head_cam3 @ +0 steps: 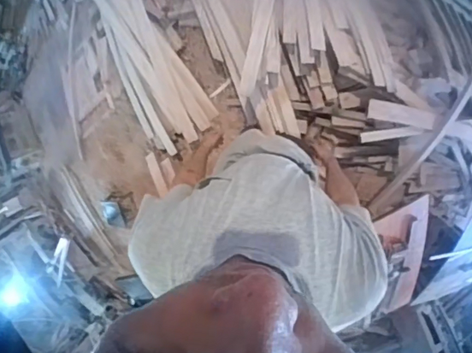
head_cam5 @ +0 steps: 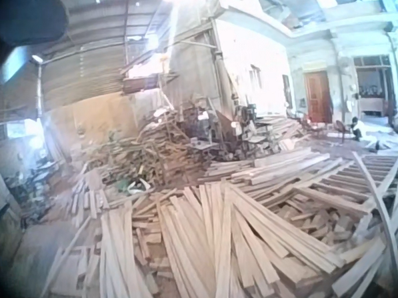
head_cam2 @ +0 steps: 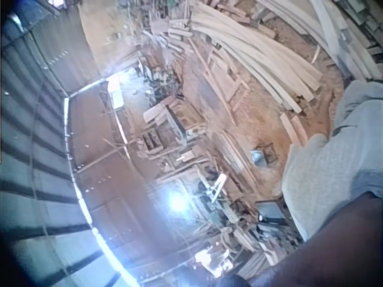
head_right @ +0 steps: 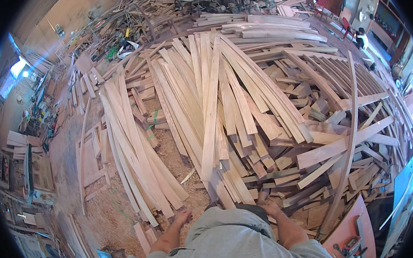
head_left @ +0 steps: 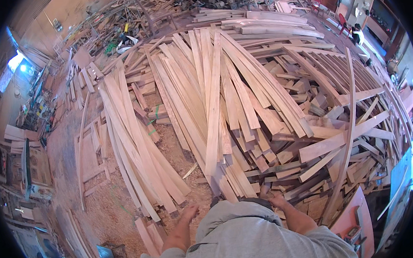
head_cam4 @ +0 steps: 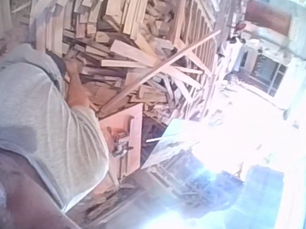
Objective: The person sorts through a large pile of wooden planks in a workshop, picking up individual pieces, measuring them with a tape measure, and placing them back into the pile.
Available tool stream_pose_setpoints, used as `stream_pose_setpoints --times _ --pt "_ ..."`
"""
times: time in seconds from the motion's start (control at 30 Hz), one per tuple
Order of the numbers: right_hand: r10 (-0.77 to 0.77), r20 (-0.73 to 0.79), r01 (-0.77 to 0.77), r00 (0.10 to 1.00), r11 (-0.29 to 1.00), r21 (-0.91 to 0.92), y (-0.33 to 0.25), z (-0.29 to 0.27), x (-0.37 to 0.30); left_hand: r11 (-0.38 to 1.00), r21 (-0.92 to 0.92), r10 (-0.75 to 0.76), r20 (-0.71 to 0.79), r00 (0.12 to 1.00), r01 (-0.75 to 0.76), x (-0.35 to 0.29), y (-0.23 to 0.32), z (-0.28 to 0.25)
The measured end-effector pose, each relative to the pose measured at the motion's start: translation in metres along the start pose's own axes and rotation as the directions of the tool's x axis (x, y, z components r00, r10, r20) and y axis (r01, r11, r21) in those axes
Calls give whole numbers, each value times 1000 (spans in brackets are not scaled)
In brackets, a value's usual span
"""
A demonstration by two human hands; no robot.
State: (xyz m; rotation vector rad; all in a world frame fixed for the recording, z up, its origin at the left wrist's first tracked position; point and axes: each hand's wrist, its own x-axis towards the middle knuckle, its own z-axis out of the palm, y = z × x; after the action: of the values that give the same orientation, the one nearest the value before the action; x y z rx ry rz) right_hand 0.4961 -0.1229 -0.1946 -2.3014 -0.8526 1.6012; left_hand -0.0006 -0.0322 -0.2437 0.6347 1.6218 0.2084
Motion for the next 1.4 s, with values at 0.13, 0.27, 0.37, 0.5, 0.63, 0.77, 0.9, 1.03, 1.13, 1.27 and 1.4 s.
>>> stream_pose_setpoints --times 0.13,0.27,0.37,0.5,0.63,0.77,0.9,1.03,1.13,1.27,1.4 --pt "-112 -87 111 990 994 -9 22 4 27 993 117 -35 43 998 30 3 -8 1" --pt "-78 -77 81 994 996 36 7 15 12 987 154 -52 23 998 48 -17 6 1" --pt "-77 -75 84 994 991 106 11 21 16 987 154 -49 38 998 43 -12 3 -5" --pt "71 -53 -63 996 990 128 -33 1 -38 980 195 -51 53 997 40 -13 27 -3" --pt "8 -206 19 979 992 128 -15 -17 -94 972 219 45 181 982 -85 21 22 -11" --pt "71 -352 -86 933 996 -28 27 21 -118 963 267 -86 413 907 -30 55 28 -46" --pt "-42 -587 18 808 999 -47 70 78 -197 894 445 -147 206 967 41 24 76 -19" --pt "-91 -804 52 588 996 -74 55 99 -270 791 612 -198 246 949 6 35 102 -14" --pt "-101 -904 44 416 995 -91 47 95 -305 736 675 -202 279 939 -42 49 119 -9" --pt "5 -949 -11 315 1000 1 51 97 -337 699 703 -167 342 925 -134 40 148 39" --pt "1 -989 -35 151 999 -5 61 73 -354 683 714 -165 359 919 -156 42 159 83"
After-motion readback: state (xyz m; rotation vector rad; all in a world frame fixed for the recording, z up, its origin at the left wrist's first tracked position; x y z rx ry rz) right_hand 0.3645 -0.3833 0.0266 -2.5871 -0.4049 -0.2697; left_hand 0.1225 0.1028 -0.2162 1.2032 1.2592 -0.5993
